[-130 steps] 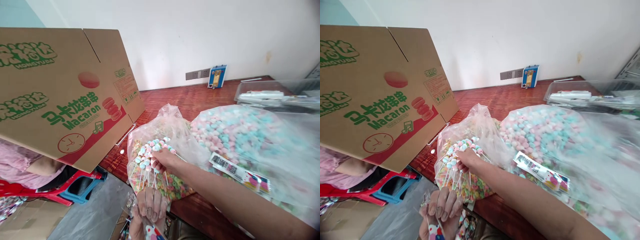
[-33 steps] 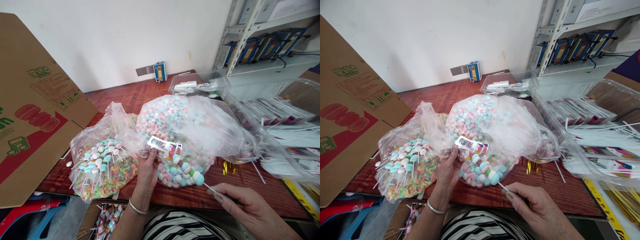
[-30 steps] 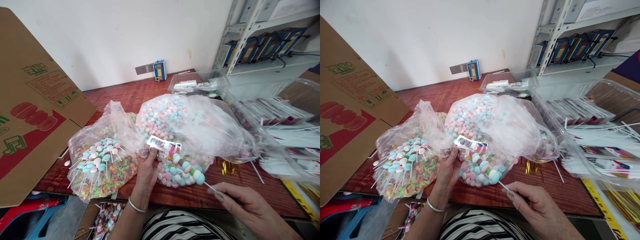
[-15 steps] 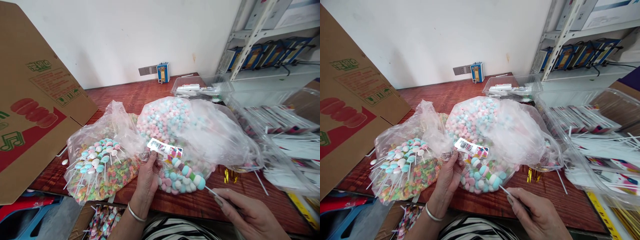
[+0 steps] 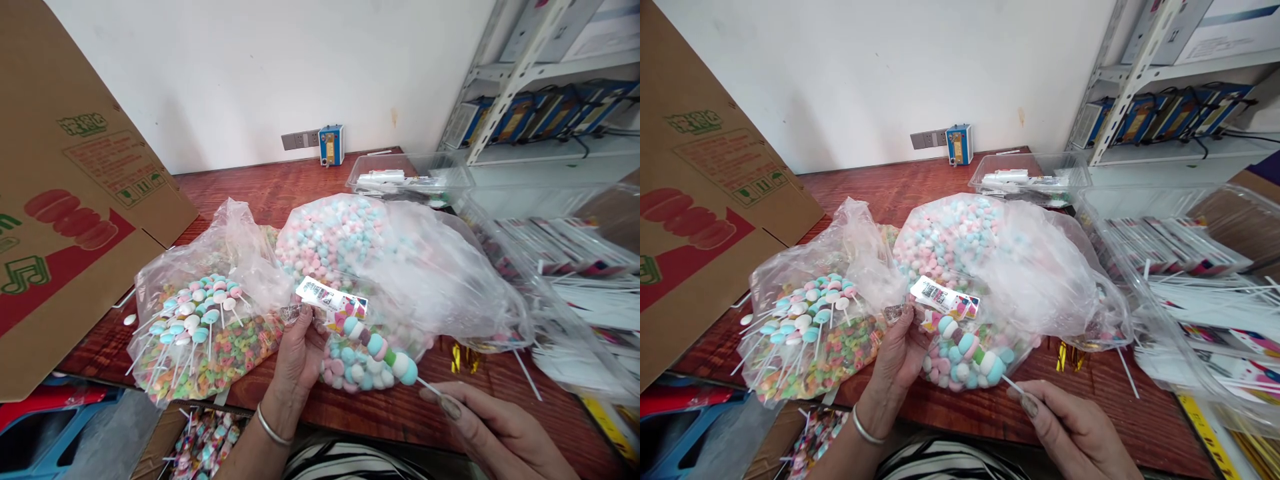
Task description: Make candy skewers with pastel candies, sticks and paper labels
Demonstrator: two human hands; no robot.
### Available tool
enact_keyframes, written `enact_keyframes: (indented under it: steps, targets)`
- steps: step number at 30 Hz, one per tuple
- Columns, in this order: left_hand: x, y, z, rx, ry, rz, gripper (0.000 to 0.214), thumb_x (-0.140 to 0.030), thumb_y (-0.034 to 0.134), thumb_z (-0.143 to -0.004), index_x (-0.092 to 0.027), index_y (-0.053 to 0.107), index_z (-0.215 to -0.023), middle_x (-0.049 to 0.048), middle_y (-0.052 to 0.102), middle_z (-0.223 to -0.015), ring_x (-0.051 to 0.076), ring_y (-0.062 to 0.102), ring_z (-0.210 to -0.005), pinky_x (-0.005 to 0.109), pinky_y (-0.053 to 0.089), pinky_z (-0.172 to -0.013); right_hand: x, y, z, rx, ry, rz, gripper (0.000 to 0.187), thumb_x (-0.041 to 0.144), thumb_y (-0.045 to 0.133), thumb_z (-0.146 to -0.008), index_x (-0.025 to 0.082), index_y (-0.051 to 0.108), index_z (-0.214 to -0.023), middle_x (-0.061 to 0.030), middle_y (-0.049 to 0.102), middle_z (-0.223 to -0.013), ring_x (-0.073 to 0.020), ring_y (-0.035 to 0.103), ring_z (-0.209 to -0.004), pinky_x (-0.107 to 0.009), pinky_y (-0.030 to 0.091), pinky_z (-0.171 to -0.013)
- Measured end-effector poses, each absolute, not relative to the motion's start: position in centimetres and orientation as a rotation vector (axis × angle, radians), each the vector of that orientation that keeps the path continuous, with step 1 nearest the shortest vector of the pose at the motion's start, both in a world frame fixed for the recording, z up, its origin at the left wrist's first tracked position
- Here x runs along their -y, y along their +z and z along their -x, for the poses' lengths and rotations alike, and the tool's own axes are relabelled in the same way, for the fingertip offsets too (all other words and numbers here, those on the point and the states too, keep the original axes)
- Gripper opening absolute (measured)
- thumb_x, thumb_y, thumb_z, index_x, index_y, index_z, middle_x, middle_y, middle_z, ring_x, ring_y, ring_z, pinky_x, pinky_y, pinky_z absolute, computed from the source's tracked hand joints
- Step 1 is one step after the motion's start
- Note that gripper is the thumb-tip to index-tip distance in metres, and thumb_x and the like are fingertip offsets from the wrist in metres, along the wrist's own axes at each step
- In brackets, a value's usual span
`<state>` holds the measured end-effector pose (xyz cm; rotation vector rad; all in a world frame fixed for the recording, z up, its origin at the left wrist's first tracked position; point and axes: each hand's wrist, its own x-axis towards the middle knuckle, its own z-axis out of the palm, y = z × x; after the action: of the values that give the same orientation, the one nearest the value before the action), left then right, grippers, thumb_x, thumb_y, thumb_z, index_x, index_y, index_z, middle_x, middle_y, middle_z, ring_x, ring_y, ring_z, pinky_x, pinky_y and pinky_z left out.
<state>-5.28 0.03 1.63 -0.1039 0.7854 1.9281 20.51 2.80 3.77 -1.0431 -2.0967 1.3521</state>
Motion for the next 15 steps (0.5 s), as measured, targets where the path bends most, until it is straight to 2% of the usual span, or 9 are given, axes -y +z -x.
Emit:
enact_keyframes:
  steps: [2,3,4,6,8,12,15]
  targets:
    - [0.04,1.43,5.31,-0.747,1.932,0.127,0.034,-0.018,0.087,-0.058,-0.017,0.066,-0.085,-0.0041,0.066,-0.070,0.007,0.059,-0.057,0.017,0.048,-0.049,-2.51,3.65,-20.35,1.964,1.546,1.120,0.036,0.046,0.049,-0.093,0.019,0.073,-0.097,0.0010,0.061,-0.053,-0.0120,0.057,-0.042,-0.016,0.044,-0.038]
    - [0.04,1.38,5.28,-0.742,1.941,0.127,0.033,-0.018,0.087,-0.059,-0.017,0.066,-0.085,-0.0040,0.066,-0.070,0.007,0.059,-0.058,0.017,0.048,-0.049,-2.44,3.62,-20.28,1.936,1.578,1.127,0.037,0.046,0.049,-0.093,0.019,0.073,-0.097,0.0018,0.059,-0.050,-0.0115,0.055,-0.040,-0.016,0.042,-0.036]
    - [0.00,1.38,5.23,-0.750,1.949,0.121,0.032,-0.018,0.086,-0.060,-0.017,0.066,-0.084,-0.0039,0.066,-0.070,0.007,0.059,-0.058,0.017,0.048,-0.049,-2.45,3.63,-20.21,1.944,1.549,1.113,0.036,0.046,0.050,-0.092,0.019,0.074,-0.096,0.0011,0.061,-0.052,-0.0124,0.057,-0.042,-0.016,0.045,-0.038]
    - [-0.13,1.46,5.08,-0.792,1.959,0.100,0.029,-0.017,0.085,-0.063,-0.017,0.066,-0.086,-0.0041,0.065,-0.070,0.005,0.056,-0.054,0.016,0.047,-0.049,-2.64,3.72,-20.14,2.051,1.359,1.042,0.030,0.043,0.055,-0.089,0.021,0.075,-0.095,-0.0019,0.071,-0.068,-0.0167,0.068,-0.059,-0.018,0.054,-0.053]
    - [-0.30,1.61,4.91,-0.845,1.967,0.082,0.029,-0.017,0.083,-0.065,-0.017,0.065,-0.088,-0.0046,0.064,-0.070,0.005,0.053,-0.052,0.016,0.046,-0.048,-2.91,3.78,-20.15,2.172,1.127,0.968,0.024,0.038,0.059,-0.087,0.022,0.075,-0.096,-0.0030,0.076,-0.083,-0.0190,0.073,-0.073,-0.018,0.057,-0.065]
    - [-0.51,1.72,4.67,-0.923,1.962,0.036,0.028,-0.017,0.082,-0.066,-0.018,0.064,-0.088,-0.0050,0.061,-0.070,0.005,0.051,-0.051,0.015,0.044,-0.045,-3.24,3.51,-20.39,2.304,0.755,0.826,0.021,0.027,0.060,-0.086,0.023,0.073,-0.101,-0.0021,0.078,-0.088,-0.0167,0.075,-0.074,-0.015,0.058,-0.067]
    - [-0.50,1.68,4.60,-0.965,1.987,0.007,0.027,-0.017,0.082,-0.066,-0.017,0.064,-0.086,-0.0049,0.060,-0.070,0.004,0.050,-0.051,0.014,0.043,-0.044,-3.35,3.24,-20.70,2.357,0.522,0.733,0.023,0.023,0.059,-0.086,0.023,0.072,-0.105,-0.0017,0.078,-0.089,-0.0165,0.075,-0.073,-0.017,0.059,-0.065]
